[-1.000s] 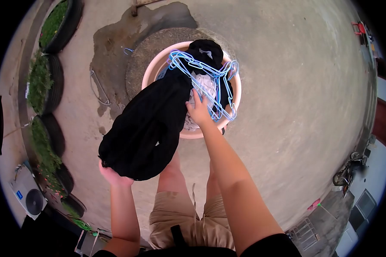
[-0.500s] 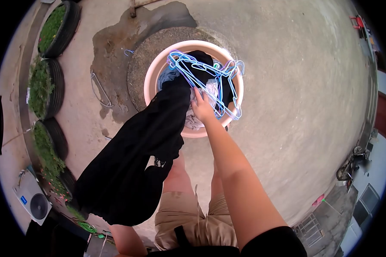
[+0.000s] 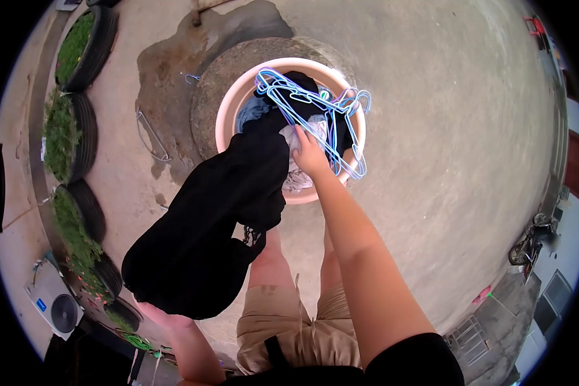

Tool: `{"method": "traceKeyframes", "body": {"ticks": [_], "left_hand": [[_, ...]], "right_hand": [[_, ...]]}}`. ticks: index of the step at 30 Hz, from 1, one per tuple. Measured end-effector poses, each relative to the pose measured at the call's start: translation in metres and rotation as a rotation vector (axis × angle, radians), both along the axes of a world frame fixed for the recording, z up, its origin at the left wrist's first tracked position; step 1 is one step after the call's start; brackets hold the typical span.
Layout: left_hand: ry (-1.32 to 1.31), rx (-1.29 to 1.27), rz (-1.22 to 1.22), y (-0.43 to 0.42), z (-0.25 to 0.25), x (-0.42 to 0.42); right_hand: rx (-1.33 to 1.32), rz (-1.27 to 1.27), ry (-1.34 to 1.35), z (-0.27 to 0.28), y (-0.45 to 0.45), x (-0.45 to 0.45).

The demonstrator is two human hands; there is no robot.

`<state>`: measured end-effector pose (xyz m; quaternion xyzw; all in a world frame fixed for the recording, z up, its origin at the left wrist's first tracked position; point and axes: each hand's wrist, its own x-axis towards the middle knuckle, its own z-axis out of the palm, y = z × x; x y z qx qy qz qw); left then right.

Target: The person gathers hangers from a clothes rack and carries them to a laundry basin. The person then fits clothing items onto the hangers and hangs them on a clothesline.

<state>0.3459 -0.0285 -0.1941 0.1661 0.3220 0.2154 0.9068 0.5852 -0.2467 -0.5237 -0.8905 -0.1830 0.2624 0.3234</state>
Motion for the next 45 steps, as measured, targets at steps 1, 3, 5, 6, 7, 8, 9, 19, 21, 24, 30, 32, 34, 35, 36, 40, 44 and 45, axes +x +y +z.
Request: {"method": "traceKeyframes", "body": {"ticks": [1,3,5,6,7,8,9,19,21,24,30,32,34,35,36,40,44,45], "left_hand": [[0.056,-0.024,0.031,-0.003,-0.002,-0.002],[0.047,0.031,0.022,-0.005,-0.009,-0.005],[0.05,0.125,-0.058,-0.005,-0.007,0.004],[0.052,0.172,-0.094,-0.005,-0.009,0.009],[0.128,0.201,-0.12,-0.002,-0.018,0.01],[0.188,0.366,-0.185,0.0,-0.03,0.021],[0.248,0.53,-0.251,0.004,-0.043,0.04],[0.817,1.529,-0.938,-0.018,-0.237,0.18],[0.94,1.71,-0.993,-0.034,-0.259,0.189],[1.13,1.627,-1.237,-0.057,-0.281,0.202],[1.199,1.696,-1.209,-0.041,-0.338,0.205],[1.172,1.546,-1.126,-0.015,-0.329,0.201],[1.05,1.27,-0.92,0.019,-0.33,0.183],[0.838,0.893,-0.757,0.029,-0.314,0.175],[0.74,0.636,-0.687,0.027,-0.264,0.179],[0.664,0.444,-0.587,0.047,-0.219,0.143],[0.543,0.351,-0.466,0.03,-0.151,0.135],[0.542,0.359,-0.383,0.026,-0.143,0.131]], "right_hand": [[-0.085,-0.061,0.118,0.011,0.004,0.004],[-0.268,-0.033,0.065,0.022,0.009,0.008],[-0.36,-0.019,-0.044,0.019,0.008,0.013],[-0.405,-0.009,-0.099,0.018,0.007,0.015],[-0.363,-0.052,-0.222,0.02,0.006,0.016],[-0.319,-0.096,-0.343,0.024,0.004,0.018],[-0.275,-0.14,-0.464,0.028,0.003,0.019],[-0.473,-0.184,-0.25,0.02,-0.044,0.026],[-0.552,-0.091,-0.225,0.012,-0.046,0.024],[-0.565,-0.116,-0.193,0.013,-0.035,0.019],[-0.749,-0.05,-0.245,0.004,-0.027,0.011],[-0.75,-0.049,-0.257,-0.004,-0.024,0.01],[-0.725,-0.05,-0.263,-0.002,-0.022,0.01],[-0.689,-0.084,-0.327,-0.007,-0.022,0.009],[-0.625,-0.13,-0.331,-0.006,-0.021,0.01],[-0.422,-0.172,-0.331,0.005,-0.023,0.013],[-0.316,-0.123,-0.353,0.028,-0.021,0.018],[-0.306,-0.116,-0.339,0.037,-0.021,0.02]]}}
